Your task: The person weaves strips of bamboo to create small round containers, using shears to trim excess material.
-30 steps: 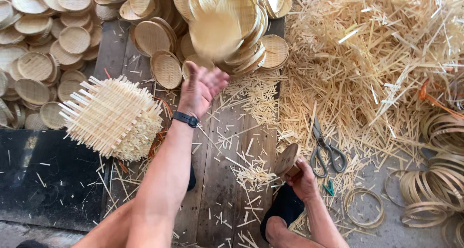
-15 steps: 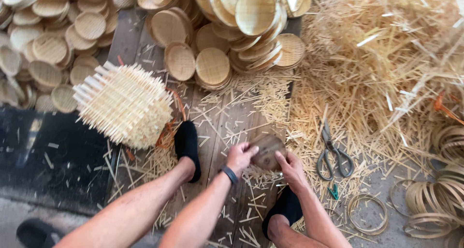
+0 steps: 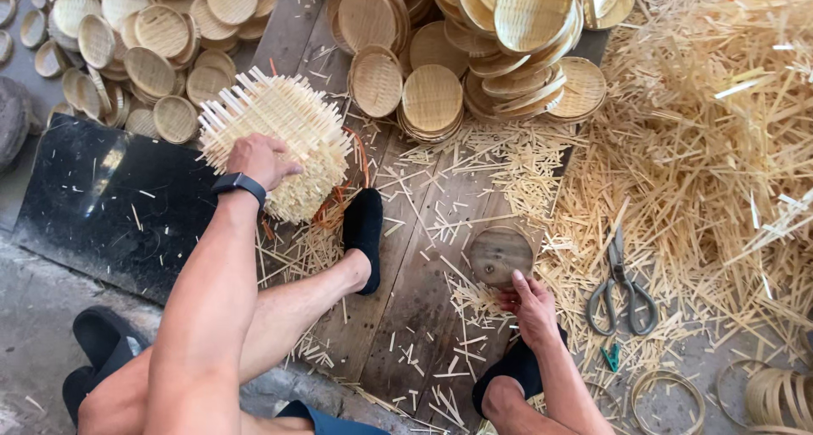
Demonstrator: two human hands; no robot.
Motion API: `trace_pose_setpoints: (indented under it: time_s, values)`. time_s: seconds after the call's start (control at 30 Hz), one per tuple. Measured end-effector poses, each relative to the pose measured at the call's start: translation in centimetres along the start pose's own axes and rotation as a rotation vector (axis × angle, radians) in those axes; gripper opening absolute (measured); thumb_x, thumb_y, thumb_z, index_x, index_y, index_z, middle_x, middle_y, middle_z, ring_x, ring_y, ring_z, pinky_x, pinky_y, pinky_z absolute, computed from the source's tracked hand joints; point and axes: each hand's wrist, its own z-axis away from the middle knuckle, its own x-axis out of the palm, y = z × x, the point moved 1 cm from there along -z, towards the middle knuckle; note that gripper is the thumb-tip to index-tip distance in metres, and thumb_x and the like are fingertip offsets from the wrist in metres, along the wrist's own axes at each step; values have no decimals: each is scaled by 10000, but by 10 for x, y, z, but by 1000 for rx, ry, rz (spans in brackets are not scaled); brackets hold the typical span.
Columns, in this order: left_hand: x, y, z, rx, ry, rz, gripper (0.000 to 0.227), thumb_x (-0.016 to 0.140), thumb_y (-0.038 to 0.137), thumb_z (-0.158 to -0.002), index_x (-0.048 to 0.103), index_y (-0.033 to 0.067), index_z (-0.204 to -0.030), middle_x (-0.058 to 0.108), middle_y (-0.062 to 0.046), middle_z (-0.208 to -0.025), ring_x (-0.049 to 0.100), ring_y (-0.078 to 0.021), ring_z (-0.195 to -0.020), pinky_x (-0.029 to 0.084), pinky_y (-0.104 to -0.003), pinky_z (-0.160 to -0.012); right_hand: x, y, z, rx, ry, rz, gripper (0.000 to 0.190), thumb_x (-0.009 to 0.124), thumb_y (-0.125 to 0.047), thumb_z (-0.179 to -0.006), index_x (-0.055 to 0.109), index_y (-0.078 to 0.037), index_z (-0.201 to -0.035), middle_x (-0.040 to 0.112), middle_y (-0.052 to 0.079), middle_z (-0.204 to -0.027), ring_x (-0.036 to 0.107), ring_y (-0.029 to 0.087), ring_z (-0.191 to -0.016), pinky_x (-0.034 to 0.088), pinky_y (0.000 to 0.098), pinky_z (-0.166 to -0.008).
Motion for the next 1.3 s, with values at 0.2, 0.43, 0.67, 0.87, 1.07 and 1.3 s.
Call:
trace_pose_setpoints:
  time_s: [0.2, 0.43, 0.67, 0.87, 1.07, 1.3]
  values:
    - [-29, -1, 3, 105, 473, -11, 169, 699, 189, -1038, 799, 78, -959, 749, -188, -931, 721, -355, -814, 593, -449, -762, -14, 13, -5, -14, -5, -32, 308, 679, -334, -973, 665, -29, -1019, 701, 87, -840, 665, 181, -690, 537, 315, -599]
    - [-59, 126, 74, 568, 699, 122, 149, 556, -53, -1039, 660, -2, -945, 666, -186, -837, 675, -337, -777, 562, -439, -675, -24, 8, 1, -267, 132, 11, 350, 629, -346, -1072, 699, -13, -1155, 667, 58, -904, 597, 143, -716, 475, 287, -623]
    - [94, 229, 210, 1328, 242, 238, 189, 615, -12, -899, 678, -7, -1077, 708, -176, -1039, 689, -277, -972, 589, -387, -886, 6, -67, 30, -80, -98, -348, 452, 497, -423, -928, 702, -48, -1074, 736, 70, -912, 710, 151, -801, 564, 296, -741]
    - [149, 218, 221, 1202, -13, 490, 386, 792, 197, -760, 674, 4, -1072, 711, -160, -1142, 627, -298, -1161, 497, -425, -1057, -9, -41, 8, -204, -1, -67, 153, 783, -92, -906, 674, -33, -996, 689, 17, -897, 624, 90, -790, 513, 232, -753]
    - [211, 213, 159, 10, -440, 932, 505, 879, 165, -783, 619, 11, -1188, 706, -160, -1170, 662, -212, -1090, 528, -360, -967, -22, -17, -5, -262, 109, -82, 162, 789, -64, -889, 657, -36, -978, 675, 3, -869, 602, 68, -748, 497, 207, -697]
    - [271, 199, 131, -63, -669, 1361, 257, 844, -44, -773, 716, -59, -997, 771, -112, -895, 730, -143, -759, 615, -278, -708, -16, -19, -3, -282, 175, -76, 187, 779, -88, -906, 679, -13, -1045, 708, 16, -907, 617, 59, -767, 500, 195, -700]
